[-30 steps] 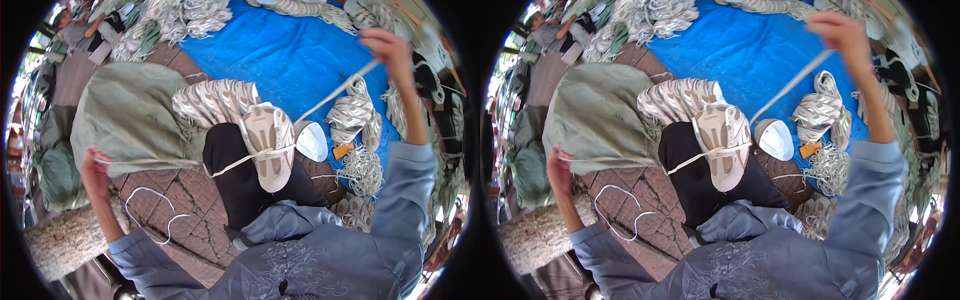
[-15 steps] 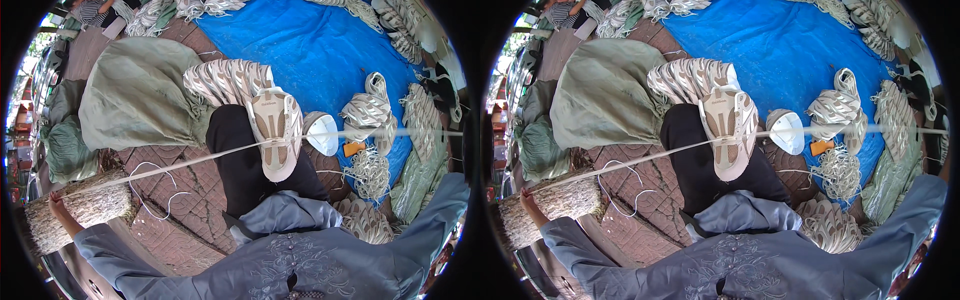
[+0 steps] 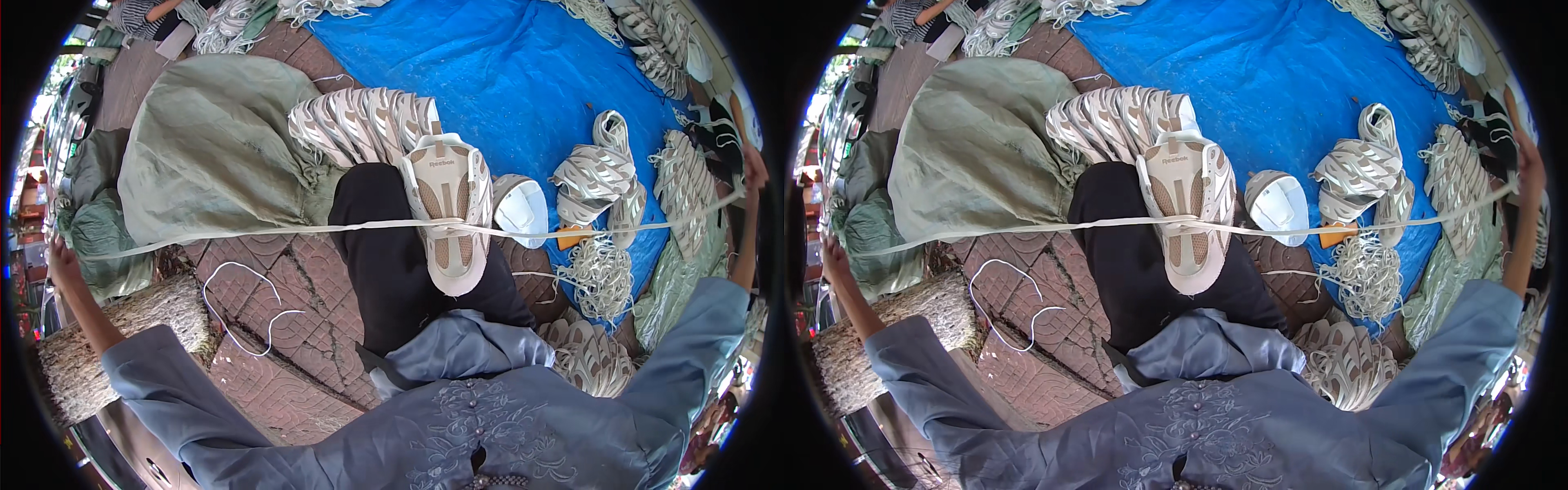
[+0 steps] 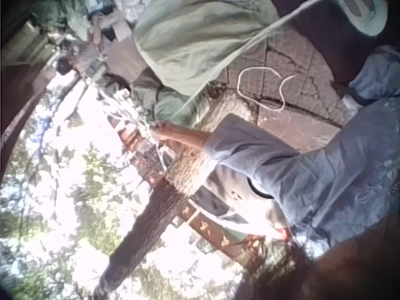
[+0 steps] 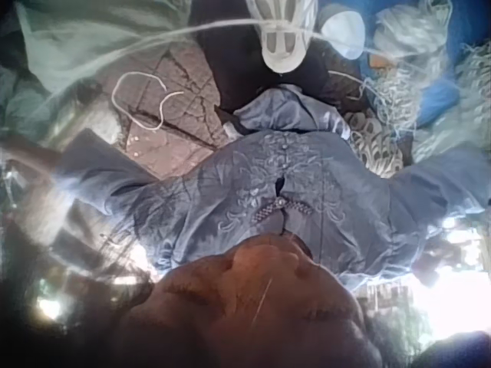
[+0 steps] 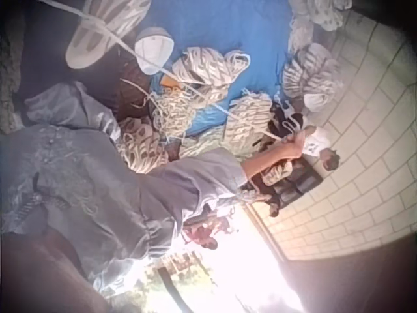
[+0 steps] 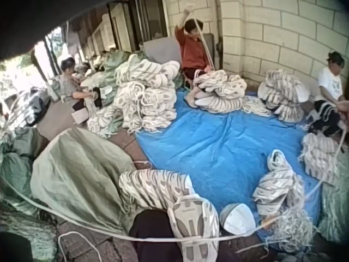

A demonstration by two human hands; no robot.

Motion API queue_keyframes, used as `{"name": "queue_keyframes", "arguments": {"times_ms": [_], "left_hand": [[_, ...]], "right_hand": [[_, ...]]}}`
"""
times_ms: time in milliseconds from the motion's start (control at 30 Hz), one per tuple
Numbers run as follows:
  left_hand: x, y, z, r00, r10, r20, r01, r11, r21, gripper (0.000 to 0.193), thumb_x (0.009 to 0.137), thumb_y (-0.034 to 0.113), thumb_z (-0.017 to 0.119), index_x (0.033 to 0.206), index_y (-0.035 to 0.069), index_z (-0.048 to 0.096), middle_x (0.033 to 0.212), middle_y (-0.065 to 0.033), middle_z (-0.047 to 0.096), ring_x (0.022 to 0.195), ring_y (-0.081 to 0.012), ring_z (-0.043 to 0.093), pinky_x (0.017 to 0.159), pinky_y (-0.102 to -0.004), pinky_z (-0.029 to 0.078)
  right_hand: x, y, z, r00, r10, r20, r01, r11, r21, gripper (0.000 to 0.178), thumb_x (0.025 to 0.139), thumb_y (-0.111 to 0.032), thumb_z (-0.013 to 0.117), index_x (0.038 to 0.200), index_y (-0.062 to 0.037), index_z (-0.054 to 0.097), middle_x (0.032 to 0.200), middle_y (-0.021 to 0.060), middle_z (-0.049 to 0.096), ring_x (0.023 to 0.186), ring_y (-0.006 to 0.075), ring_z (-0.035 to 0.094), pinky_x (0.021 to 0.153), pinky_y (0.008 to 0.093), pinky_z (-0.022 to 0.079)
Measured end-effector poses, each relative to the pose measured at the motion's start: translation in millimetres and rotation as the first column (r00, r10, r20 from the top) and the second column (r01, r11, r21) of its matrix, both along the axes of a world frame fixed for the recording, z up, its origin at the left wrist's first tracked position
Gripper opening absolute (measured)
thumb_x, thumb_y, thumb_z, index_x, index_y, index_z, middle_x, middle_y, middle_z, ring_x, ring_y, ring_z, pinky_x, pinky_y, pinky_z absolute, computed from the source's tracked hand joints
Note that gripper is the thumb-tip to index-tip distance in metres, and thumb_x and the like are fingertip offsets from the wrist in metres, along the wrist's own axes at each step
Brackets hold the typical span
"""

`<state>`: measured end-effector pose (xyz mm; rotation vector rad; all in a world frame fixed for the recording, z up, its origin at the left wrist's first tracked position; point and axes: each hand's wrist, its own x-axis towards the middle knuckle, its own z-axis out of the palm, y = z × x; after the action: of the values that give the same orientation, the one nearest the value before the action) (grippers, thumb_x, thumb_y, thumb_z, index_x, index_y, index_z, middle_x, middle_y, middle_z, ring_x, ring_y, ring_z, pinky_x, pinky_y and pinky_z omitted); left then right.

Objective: The person is sitting on the ground and lacing a white Reebok sneaker. They thread a long white shoelace through the eyelets of the shoe, pulling it tight and arranging the laces in a crisscross pattern. The person handles the shoe and the lace with both hands, ensuring the laces are properly seated in the eyelets.

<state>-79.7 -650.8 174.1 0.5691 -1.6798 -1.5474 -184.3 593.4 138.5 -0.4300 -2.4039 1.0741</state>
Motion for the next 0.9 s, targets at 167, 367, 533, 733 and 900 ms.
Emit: {"name": "queue_keyframes", "arguments": {"times_ms": [167,367,533,733,900], "left_hand": [[-32,278,-102,0.938,-0.215,0.273,0.335,0.766,-0.549,0.032,0.086,0.024,0.049,0.11,0.004,0.056,0.071,0.002,0.053,0.046,-0.0004,0.029,0.04,-0.0153,0.022],[-8,508,-186,0.681,-0.59,0.434,0.651,0.759,0.01,0.013,0.084,0.011,0.053,0.088,0.005,0.064,0.072,0.0002,0.059,0.058,-0.0041,0.048,0.051,-0.0182,0.038],[0,566,-217,0.756,-0.504,0.418,0.654,0.588,-0.475,0.012,0.074,0.004,0.06,0.086,0.005,0.062,0.074,-0.0103,0.061,0.062,-0.024,0.059,0.054,-0.0293,0.046],[16,576,-244,0.71,-0.419,0.565,0.701,0.497,-0.512,0.004,0.075,0.007,0.058,0.079,0.006,0.059,0.068,-0.0106,0.059,0.057,-0.0281,0.058,0.049,-0.0346,0.046],[25,582,-251,0.65,-0.303,0.697,0.748,0.417,-0.516,0.002,0.074,0.01,0.058,0.075,0.008,0.058,0.065,-0.009,0.058,0.053,-0.0266,0.058,0.045,-0.0349,0.045]], "right_hand": [[35,-256,-109,0.832,0.547,0.097,-0.479,0.795,-0.372,0.038,0.073,-0.01,0.051,0.11,-0.0008,0.055,0.077,0.0,0.063,0.047,-0.0015,0.035,0.04,0.0138,0.024],[52,-448,-174,0.476,0.823,0.31,-0.387,0.513,-0.766,0.012,0.072,-0.005,0.059,0.082,0.0,0.062,0.063,0.0065,0.061,0.042,0.0058,0.047,0.037,0.0187,0.032],[51,-501,-191,0.427,0.854,0.298,-0.707,0.52,-0.479,0.01,0.073,-0.009,0.056,0.075,-0.0003,0.06,0.057,0.0055,0.056,0.044,0.0088,0.051,0.04,0.023,0.038],[57,-507,-201,0.36,0.861,0.359,-0.566,0.508,-0.65,0.007,0.07,-0.007,0.06,0.07,0.0001,0.058,0.056,0.0037,0.055,0.043,0.0093,0.052,0.043,0.0232,0.04],[49,-500,-204,0.303,0.882,0.359,-0.549,0.47,-0.691,0.009,0.072,-0.009,0.062,0.07,0.0,0.061,0.057,0.0022,0.057,0.042,0.007,0.051,0.042,0.0214,0.038]]}}
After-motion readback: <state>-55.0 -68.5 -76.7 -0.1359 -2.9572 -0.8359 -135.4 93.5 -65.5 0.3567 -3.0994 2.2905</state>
